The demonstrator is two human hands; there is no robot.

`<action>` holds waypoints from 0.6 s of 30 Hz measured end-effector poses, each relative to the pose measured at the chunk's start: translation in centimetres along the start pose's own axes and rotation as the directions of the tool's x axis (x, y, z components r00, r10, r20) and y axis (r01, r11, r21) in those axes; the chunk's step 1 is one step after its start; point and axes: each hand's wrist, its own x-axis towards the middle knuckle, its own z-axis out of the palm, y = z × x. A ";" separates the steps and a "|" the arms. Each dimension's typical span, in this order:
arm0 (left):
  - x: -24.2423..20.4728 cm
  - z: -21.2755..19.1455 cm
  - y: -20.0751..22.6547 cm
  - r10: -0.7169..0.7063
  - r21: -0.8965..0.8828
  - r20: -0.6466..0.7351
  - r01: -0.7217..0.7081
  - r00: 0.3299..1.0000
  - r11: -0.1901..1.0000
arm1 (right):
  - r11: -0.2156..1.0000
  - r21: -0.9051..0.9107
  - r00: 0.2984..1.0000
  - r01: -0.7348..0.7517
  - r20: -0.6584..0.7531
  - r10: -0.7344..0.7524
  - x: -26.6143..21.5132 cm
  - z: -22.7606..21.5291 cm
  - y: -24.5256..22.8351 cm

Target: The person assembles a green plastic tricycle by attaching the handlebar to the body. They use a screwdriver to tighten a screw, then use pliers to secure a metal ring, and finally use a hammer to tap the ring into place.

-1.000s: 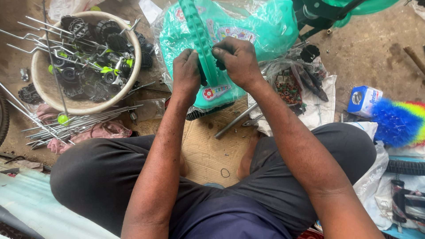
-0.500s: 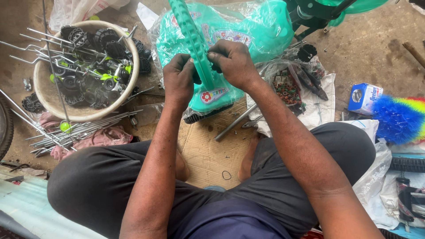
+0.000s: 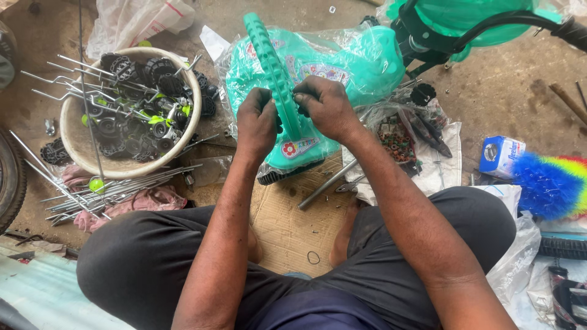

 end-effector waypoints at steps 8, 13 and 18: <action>-0.3 0.3 -0.9 0.115 0.111 -0.038 -0.110 0.993 0.988 | 0.975 -0.163 0.981 0.148 -0.102 -0.166 -0.7 0.8 0.0; 0.2 0.0 -1.4 -0.109 -0.128 0.031 0.112 0.994 0.985 | 0.969 -0.178 0.976 0.172 -0.103 -0.192 -0.7 1.1 0.2; 0.6 0.2 -1.5 -0.139 -0.250 0.069 0.152 0.988 0.956 | 0.976 -0.153 0.977 0.157 -0.118 -0.176 -0.6 0.8 0.2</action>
